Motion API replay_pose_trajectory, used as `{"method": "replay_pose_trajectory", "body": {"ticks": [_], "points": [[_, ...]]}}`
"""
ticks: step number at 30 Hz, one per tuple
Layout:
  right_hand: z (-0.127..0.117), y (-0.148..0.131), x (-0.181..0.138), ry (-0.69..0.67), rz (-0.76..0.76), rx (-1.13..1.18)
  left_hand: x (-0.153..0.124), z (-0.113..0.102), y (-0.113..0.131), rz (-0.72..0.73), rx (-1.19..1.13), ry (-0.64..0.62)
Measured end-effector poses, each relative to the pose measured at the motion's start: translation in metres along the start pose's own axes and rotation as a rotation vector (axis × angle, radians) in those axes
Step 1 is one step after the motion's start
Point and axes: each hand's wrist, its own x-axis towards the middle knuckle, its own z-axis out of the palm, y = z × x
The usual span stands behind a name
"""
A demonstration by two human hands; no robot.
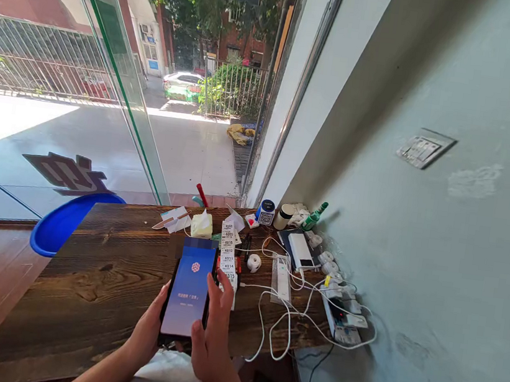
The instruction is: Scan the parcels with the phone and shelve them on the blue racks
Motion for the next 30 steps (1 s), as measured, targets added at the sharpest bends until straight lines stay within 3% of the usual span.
{"method": "replay_pose_trajectory", "body": {"ticks": [15, 27, 30], "points": [[-0.007, -0.003, 0.006, 0.034, -0.042, -0.018, -0.006, 0.004, 0.005, -0.014, -0.033, 0.061], [-0.006, 0.005, -0.002, 0.035, -0.047, -0.025, -0.005, -0.003, -0.004, 0.030, -0.082, 0.039], [-0.006, 0.005, -0.004, 0.033, -0.064, -0.022, -0.004, -0.004, -0.005, 0.032, -0.076, -0.016]]}}
